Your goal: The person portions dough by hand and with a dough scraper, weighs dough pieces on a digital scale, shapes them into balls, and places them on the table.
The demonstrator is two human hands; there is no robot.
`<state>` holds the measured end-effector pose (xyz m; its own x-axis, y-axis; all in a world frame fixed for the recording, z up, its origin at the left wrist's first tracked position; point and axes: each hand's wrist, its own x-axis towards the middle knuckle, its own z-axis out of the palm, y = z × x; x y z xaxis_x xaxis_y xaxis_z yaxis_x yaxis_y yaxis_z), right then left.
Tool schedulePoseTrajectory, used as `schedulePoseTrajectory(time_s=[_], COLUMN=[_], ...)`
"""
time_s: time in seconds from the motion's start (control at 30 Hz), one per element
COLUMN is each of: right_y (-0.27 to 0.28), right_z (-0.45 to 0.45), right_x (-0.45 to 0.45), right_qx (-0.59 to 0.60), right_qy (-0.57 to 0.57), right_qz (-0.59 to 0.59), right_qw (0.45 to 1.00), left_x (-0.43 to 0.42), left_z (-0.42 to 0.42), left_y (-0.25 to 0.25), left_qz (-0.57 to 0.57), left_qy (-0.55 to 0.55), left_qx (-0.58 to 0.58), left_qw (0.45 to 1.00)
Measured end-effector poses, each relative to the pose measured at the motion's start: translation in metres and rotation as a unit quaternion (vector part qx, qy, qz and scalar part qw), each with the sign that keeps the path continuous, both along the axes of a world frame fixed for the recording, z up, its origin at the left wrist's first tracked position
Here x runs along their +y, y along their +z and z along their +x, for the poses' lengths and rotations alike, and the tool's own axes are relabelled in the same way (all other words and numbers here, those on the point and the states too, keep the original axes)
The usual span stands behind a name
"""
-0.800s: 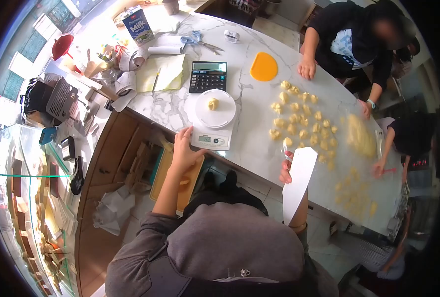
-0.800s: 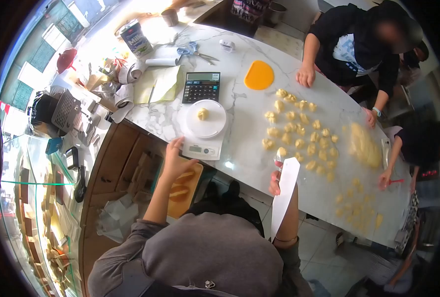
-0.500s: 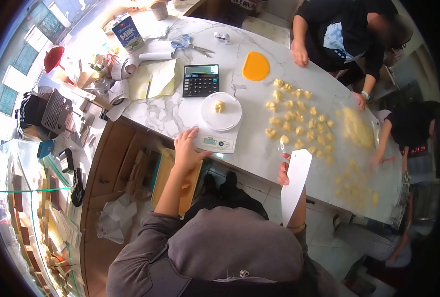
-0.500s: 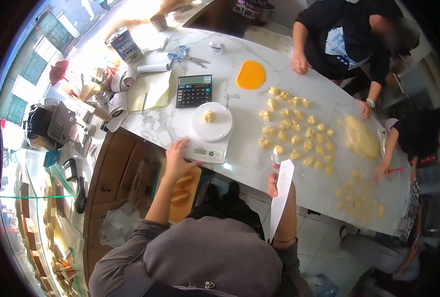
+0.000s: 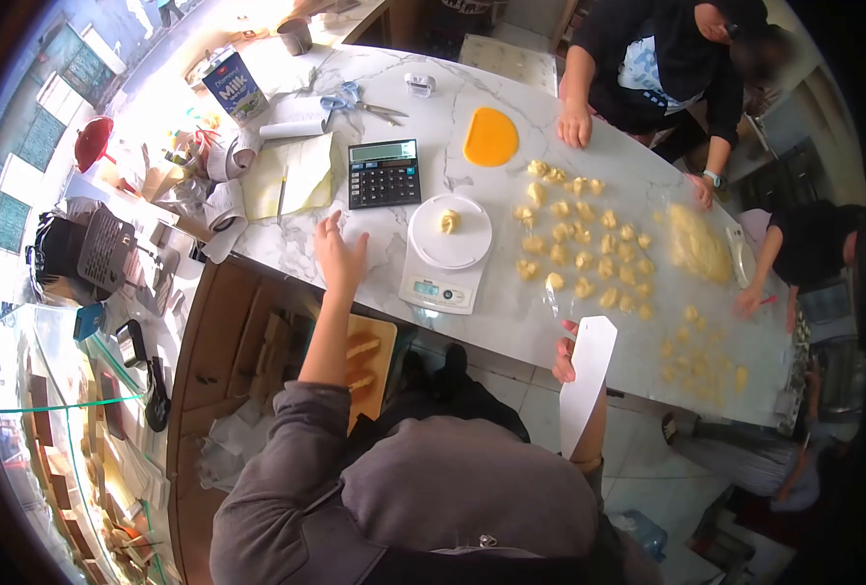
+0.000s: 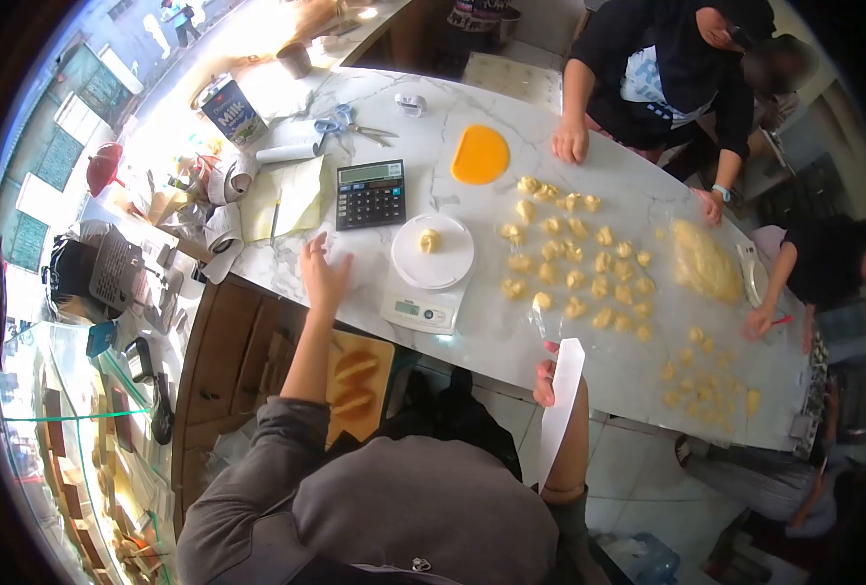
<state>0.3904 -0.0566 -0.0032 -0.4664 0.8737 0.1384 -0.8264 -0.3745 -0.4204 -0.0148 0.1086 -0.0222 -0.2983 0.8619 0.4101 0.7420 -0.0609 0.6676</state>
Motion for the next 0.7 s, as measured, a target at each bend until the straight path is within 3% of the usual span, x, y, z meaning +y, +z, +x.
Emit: schedulePoseTrajectory(time_s=[0.07, 0.57, 0.67, 0.7], right_y=[-0.003, -0.010, -0.003, -0.001], right_z=[0.002, 0.012, 0.012, 0.012], right_x=[0.002, -0.009, -0.018, -0.023], right_qx=[0.007, 0.043, 0.023, -0.031], right_qy=[0.004, -0.007, -0.012, -0.051], right_qz=[0.008, 0.007, -0.001, -0.056], right_qw=[1.000, 0.999, 1.000, 0.997], left_x=[0.022, 0.076, 0.073, 0.073], left_z=[-0.005, -0.006, -0.008, -0.007], left_y=[-0.004, -0.008, -0.018, -0.015], left_qz=[-0.046, -0.002, 0.004, 0.010], left_qy=[-0.004, 0.014, 0.019, 0.019], left_qx=[-0.050, 0.053, 0.043, 0.015], left_qw=[0.998, 0.998, 0.999, 1.000])
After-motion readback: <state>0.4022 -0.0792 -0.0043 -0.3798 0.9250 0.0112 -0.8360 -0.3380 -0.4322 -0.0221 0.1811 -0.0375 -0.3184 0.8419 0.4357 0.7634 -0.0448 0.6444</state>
